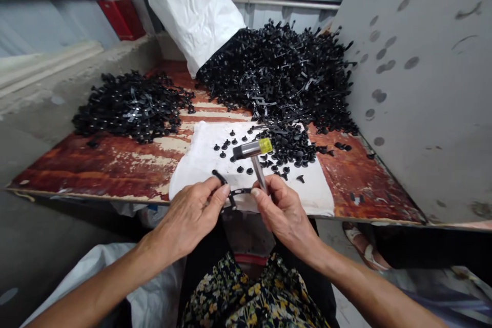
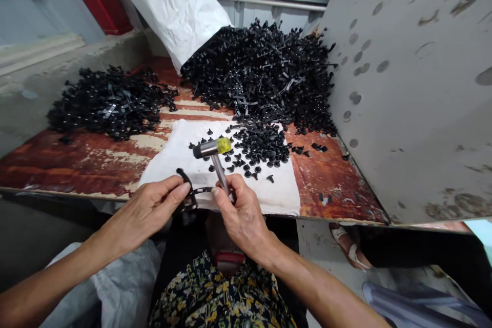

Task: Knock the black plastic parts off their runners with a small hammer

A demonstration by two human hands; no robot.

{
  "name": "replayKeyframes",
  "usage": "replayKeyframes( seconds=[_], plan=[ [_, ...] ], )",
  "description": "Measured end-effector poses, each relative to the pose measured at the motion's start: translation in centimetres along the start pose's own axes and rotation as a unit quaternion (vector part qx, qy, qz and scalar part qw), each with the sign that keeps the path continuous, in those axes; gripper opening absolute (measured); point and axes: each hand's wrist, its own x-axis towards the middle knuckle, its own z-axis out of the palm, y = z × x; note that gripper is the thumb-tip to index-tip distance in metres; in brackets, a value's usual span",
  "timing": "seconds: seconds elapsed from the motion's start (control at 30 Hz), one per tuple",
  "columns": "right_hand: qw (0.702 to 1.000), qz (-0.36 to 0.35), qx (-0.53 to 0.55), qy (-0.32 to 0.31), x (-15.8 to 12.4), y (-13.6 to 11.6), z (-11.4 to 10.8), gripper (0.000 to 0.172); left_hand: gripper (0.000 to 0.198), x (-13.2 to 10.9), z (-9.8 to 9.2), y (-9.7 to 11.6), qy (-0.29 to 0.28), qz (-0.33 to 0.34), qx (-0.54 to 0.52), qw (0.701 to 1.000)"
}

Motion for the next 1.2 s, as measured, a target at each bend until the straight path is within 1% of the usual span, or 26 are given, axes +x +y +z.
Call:
replayKeyframes(
  seconds=[0.07, 0.13, 0.23, 0.3, 0.37, 0.47, 0.53, 0.77, 1.0, 1.2],
  plan=[
    [1.000, -0.016, -0.003, -0.011, -0.2, 0.1, 0.5, 0.015, 0.037, 0.7, 0.6, 0.3, -0.002, 0.001, -0.027, 1.000],
    [1.000, -0.015, 0.001, -0.023, -0.4, 0.1, 0.6, 0.015, 0.037, 1.6, 1.0, 0.2, -0.012, -0.002, -0.078, 0.997],
    [1.000, 0.008, 0.010, -0.023, -0.5, 0.3, -0.3, 0.018, 0.036, 3.1, 1.0, -0.1, -0.064, -0.035, -0.181, 0.981],
    [1.000, 0.012, 0.006, -0.003, -0.5, 0.5, -1.4, 0.021, 0.036, 3.9, 0.8, -0.3, -0.102, -0.060, -0.213, 0.970],
    [1.000, 0.011, -0.005, 0.020, -0.5, 0.7, -2.6, 0.023, 0.035, 4.5, 0.5, -0.5, -0.121, -0.065, -0.206, 0.969],
    [0.999, 0.014, -0.022, 0.046, -0.6, 1.1, -3.9, 0.024, 0.035, 5.0, 0.3, -0.6, -0.120, -0.046, -0.166, 0.978],
    [0.998, 0.018, -0.027, 0.055, -0.6, 1.4, -4.3, 0.025, 0.035, 5.1, 0.3, -0.6, -0.123, -0.034, -0.139, 0.982],
    [0.998, 0.023, -0.033, 0.049, -0.6, 1.4, -4.4, 0.023, 0.034, 5.4, 0.3, 0.1, -0.137, -0.048, -0.125, 0.982],
    [0.998, 0.022, -0.030, 0.044, -0.5, 1.6, -4.5, 0.022, 0.037, 5.6, 0.4, -0.1, -0.136, -0.029, -0.117, 0.983],
    [0.999, 0.023, -0.023, 0.043, -0.5, 1.8, -4.5, 0.023, 0.037, 5.7, 0.6, -0.3, -0.130, -0.029, -0.111, 0.985]
  ],
)
